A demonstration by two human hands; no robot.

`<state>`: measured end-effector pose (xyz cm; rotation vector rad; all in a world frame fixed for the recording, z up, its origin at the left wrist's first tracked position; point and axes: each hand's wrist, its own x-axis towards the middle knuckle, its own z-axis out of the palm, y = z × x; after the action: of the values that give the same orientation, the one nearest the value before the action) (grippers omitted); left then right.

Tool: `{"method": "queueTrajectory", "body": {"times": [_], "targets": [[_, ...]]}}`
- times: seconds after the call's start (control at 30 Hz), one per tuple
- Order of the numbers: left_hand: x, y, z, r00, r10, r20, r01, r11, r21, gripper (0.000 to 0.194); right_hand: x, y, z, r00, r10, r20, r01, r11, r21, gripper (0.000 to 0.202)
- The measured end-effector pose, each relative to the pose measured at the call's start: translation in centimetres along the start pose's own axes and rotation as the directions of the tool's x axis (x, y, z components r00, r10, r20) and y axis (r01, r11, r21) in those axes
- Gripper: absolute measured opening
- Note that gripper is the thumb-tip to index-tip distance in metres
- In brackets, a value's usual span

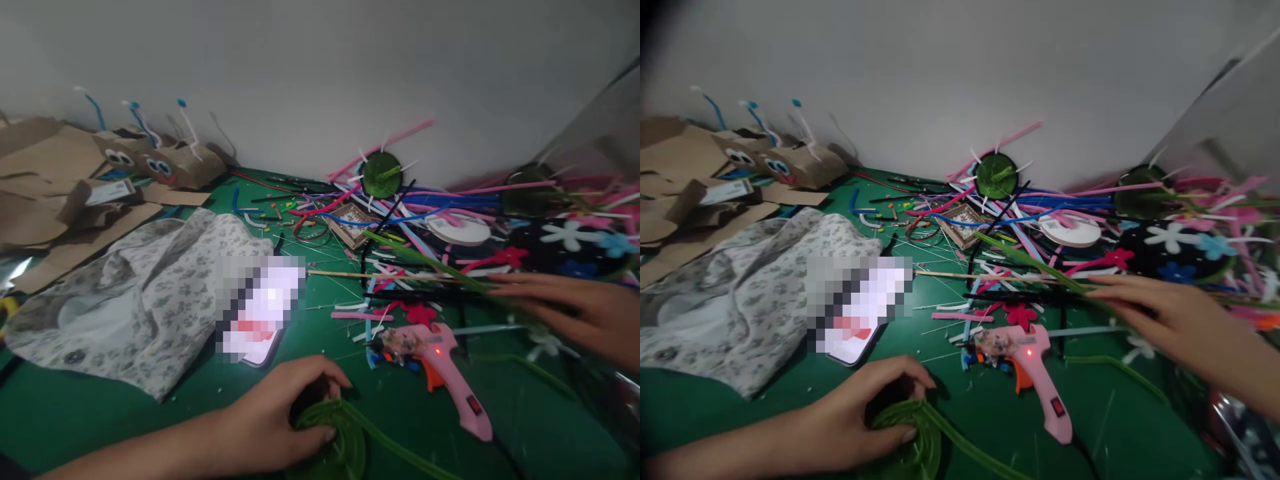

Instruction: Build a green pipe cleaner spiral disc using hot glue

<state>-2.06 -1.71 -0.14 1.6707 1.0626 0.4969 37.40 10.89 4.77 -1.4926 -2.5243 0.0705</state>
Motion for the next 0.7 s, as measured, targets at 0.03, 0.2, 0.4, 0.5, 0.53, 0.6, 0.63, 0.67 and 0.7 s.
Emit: {"method": "queueTrajectory", "body": {"times": [0.03, 0.2, 0.4, 0.5, 0.53, 0.6, 0.63, 0.67, 0.7], "targets": [[0.0, -0.1, 0.1, 1.0, 0.006, -0.001, -0.006, 1.0, 0.0, 0.043, 0.2, -0.1, -0.1, 0.999, -0.018, 0.04, 0.018, 1.0, 0.014, 0.03], [-0.2, -0.3, 0.1, 0.998, 0.06, 0.02, -0.058, 0.996, -0.07, 0.044, -1.9, -3.9, -0.7, 0.978, 0.198, -0.065, -0.188, 0.974, 0.128, 0.031], [-0.6, -0.2, -0.6, 0.978, 0.208, 0.028, -0.199, 0.961, -0.193, 0.075, -2.7, -12.2, 0.2, 0.944, 0.328, -0.039, -0.246, 0.778, 0.578, 0.029], [-0.6, -0.1, -1.2, 0.977, 0.212, -0.034, -0.214, 0.952, -0.22, 0.061, -1.6, -15.6, 0.9, 0.961, 0.271, 0.049, -0.211, 0.611, 0.763, 0.025], [-0.5, 0.0, -1.4, 0.977, 0.206, -0.061, -0.215, 0.948, -0.233, 0.055, -1.3, -16.4, 1.0, 0.966, 0.25, 0.064, -0.198, 0.557, 0.806, 0.024], [-0.4, 0.2, -1.6, 0.973, 0.198, -0.115, -0.221, 0.943, -0.248, 0.047, -1.0, -17.8, 1.3, 0.975, 0.209, 0.07, -0.163, 0.47, 0.867, 0.021], [-0.4, 0.3, -1.7, 0.97, 0.201, -0.139, -0.23, 0.943, -0.239, 0.045, -1.0, -18.3, 1.5, 0.979, 0.191, 0.064, -0.144, 0.441, 0.886, 0.02], [-0.4, 0.4, -1.7, 0.964, 0.21, -0.161, -0.242, 0.946, -0.217, 0.044, -1.1, -18.7, 1.6, 0.982, 0.181, 0.055, -0.128, 0.422, 0.897, 0.018], [-0.5, 0.5, -1.7, 0.958, 0.223, -0.181, -0.255, 0.95, -0.181, 0.044, -1.2, -19.1, 1.8, 0.982, 0.182, 0.044, -0.117, 0.414, 0.903, 0.017]]}}
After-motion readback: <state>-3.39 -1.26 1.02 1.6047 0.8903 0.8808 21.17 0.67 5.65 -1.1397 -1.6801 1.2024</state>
